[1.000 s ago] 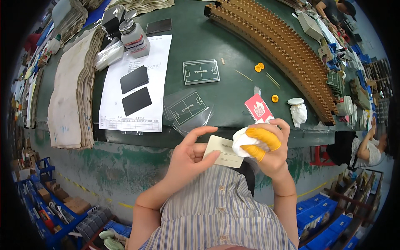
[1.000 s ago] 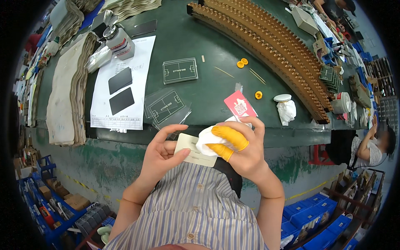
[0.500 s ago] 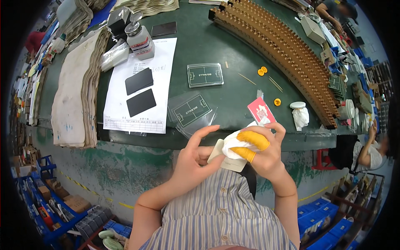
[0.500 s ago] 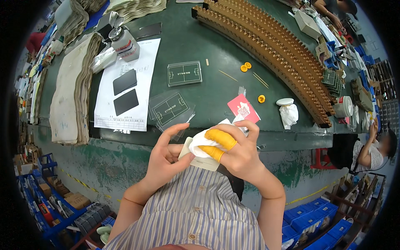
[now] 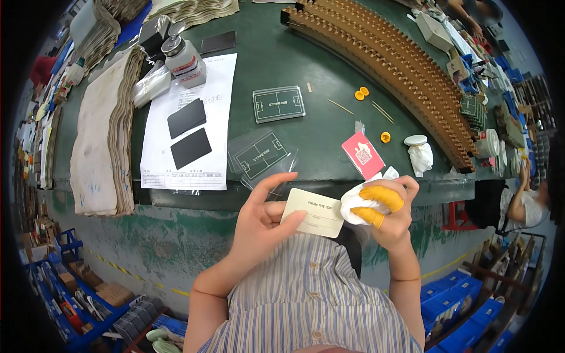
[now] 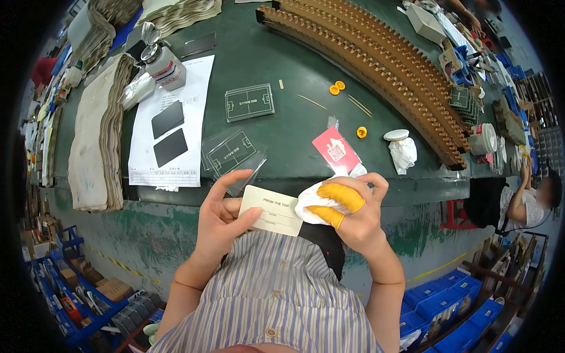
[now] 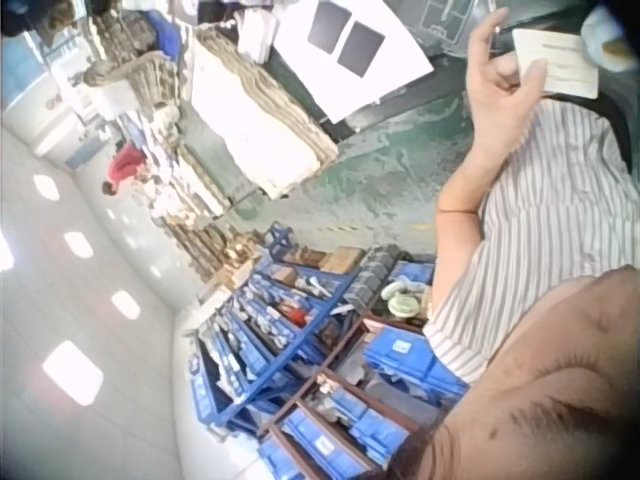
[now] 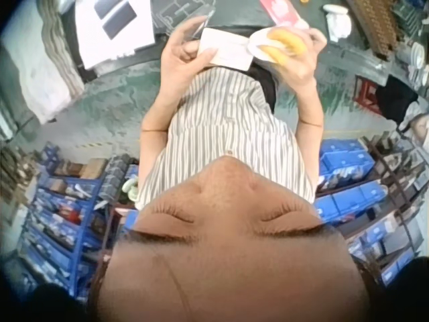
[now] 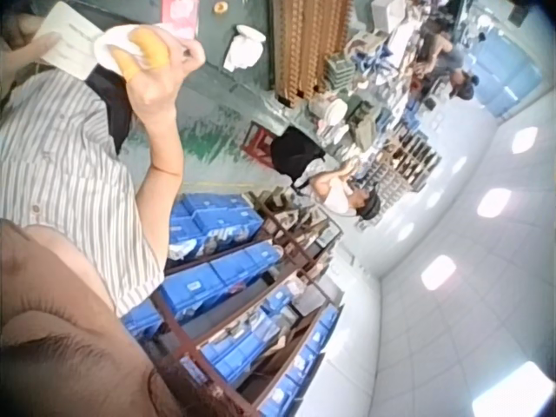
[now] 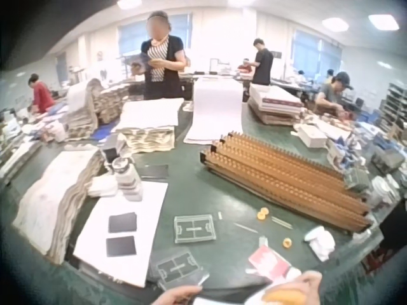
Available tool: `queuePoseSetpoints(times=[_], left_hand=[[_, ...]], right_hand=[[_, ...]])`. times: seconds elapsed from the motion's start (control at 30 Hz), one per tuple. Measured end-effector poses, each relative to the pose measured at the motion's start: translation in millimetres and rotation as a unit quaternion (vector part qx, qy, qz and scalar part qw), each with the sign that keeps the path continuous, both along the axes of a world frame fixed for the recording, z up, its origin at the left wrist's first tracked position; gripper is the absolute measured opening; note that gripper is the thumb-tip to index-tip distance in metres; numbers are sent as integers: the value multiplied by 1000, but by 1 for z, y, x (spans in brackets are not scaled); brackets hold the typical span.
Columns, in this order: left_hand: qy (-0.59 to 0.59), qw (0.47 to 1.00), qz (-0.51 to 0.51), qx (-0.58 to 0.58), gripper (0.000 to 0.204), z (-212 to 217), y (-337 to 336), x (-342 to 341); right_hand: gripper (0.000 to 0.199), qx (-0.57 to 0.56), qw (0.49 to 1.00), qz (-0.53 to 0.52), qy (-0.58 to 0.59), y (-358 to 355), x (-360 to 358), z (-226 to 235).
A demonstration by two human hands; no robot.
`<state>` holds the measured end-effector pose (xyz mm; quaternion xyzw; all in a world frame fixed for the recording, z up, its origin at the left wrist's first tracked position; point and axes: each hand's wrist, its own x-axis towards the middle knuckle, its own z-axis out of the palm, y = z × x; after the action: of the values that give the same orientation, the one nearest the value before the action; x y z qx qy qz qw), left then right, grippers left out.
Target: The person wipes the surface of small rectangular cards using a white cloth. They handle the cards one by one, turning them over to clean both sides, and place them into a clear plastic sleeve. The person wears yellow finger cots on their right hand while performing the task.
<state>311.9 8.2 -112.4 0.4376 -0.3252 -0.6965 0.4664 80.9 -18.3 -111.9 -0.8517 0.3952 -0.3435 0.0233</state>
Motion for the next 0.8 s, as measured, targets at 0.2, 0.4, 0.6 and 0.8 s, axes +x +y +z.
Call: queuePoseSetpoints(times=[0.2, 0.4, 0.6, 0.8], left_hand=[[-5, 1000, 17, 11, 46, -1, -3, -4], [-5, 1000, 11, 9, 44, -4, -5, -8], [39, 997, -13, 60, 42, -9, -9, -11], [100, 984, 5, 150, 38, -10, -11, -18]], right_hand=[[25, 27, 996, -24, -87, 4, -16, -24], [20, 300, 864, -38, -402, 13, -19, -27], [25, 440, 683, -24, -582, 13, -29, -37], [29, 450, 674, -26, -585, 12, -29, -43]])
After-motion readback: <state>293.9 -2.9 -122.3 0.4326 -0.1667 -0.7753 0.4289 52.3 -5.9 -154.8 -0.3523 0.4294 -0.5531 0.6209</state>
